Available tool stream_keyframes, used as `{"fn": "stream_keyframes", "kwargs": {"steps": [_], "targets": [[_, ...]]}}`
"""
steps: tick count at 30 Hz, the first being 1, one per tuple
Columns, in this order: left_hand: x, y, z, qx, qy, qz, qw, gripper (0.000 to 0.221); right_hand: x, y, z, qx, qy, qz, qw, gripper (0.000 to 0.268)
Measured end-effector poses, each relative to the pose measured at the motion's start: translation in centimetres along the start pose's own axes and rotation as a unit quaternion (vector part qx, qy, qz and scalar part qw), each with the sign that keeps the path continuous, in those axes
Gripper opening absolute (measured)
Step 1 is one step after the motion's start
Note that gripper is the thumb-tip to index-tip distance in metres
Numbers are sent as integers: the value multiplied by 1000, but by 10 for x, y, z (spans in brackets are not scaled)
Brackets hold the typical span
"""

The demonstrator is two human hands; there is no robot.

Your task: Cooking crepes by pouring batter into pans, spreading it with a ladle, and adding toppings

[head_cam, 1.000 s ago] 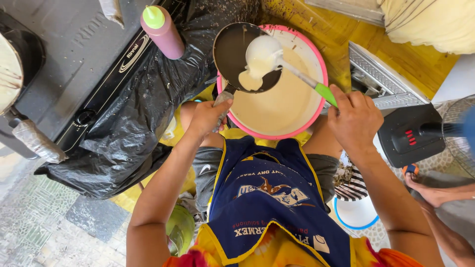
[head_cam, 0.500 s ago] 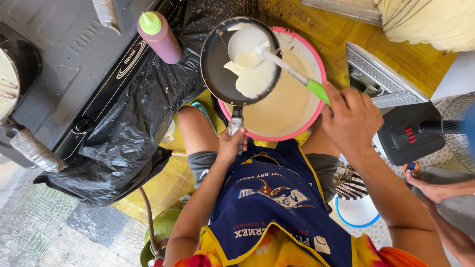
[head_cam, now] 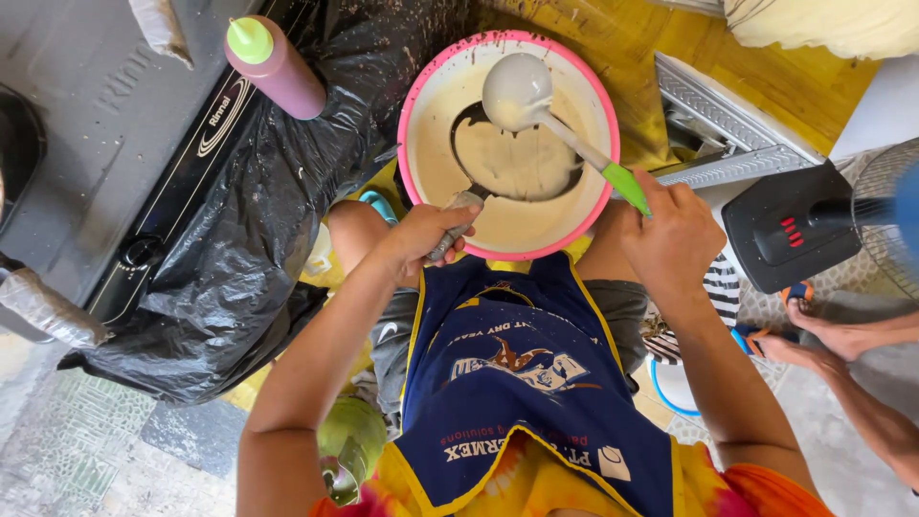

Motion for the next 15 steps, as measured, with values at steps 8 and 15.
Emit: {"fn": "stream_keyframes", "kwargs": {"steps": [8, 15], "targets": [[29, 9, -13, -186, 25, -58, 980, 35, 24, 7, -13, -107, -97, -130, 981, 40], [30, -27, -2, -110, 36, -110, 987, 31, 46, 39, 4, -13, 43, -87, 995, 45]]}}
Point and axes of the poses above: each hand's wrist, its own x-axis away from the middle knuckle, its own z-axis out of the back of the hand, y = z × x, the point moved 1 cm from there along -x, towards the middle knuckle, and after that the axes turned 9 degrees about y, right-handed, at the moved point
